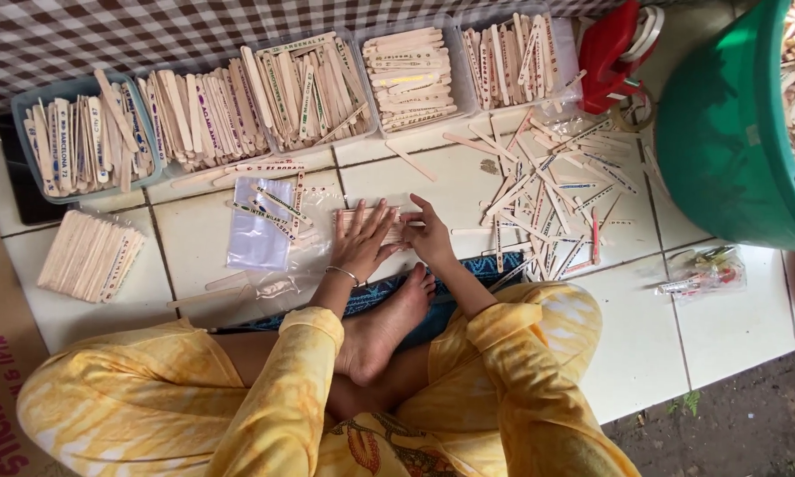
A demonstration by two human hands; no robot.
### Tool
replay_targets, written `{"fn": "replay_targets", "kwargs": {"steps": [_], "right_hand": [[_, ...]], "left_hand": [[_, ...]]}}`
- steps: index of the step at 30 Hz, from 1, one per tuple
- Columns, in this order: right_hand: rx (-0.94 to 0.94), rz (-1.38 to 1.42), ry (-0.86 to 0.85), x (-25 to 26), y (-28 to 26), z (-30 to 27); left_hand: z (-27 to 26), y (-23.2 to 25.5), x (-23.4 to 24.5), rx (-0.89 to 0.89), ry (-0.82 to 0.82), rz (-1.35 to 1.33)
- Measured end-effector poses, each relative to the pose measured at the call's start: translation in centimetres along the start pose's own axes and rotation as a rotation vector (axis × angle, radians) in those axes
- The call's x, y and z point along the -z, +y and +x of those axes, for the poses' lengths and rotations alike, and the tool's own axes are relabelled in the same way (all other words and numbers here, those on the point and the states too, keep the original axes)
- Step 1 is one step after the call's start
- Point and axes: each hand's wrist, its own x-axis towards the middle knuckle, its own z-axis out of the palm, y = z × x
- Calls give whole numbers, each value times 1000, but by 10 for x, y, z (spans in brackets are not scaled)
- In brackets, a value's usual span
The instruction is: The person sits on the floor and sorts wooden sticks with text on them into bundles, puts the bundles into plastic sleeves, and uses a tape dispenser to seal the packages.
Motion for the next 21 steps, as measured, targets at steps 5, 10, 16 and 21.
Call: {"fn": "replay_targets", "kwargs": {"steps": [5, 10, 16, 21], "right_hand": [[36, -8, 86, -5, 11, 13], [37, 56, 94, -3, 23, 21], [-2, -80, 205, -10, 26, 21], [17, -34, 196, -15, 36, 24]], "left_hand": [[-1, 2, 6, -17, -12, -10], [1, 1, 5, -14, -32, -26], [6, 1, -4, 22, -55, -55], [9, -1, -14, 64, -40, -54]]}}
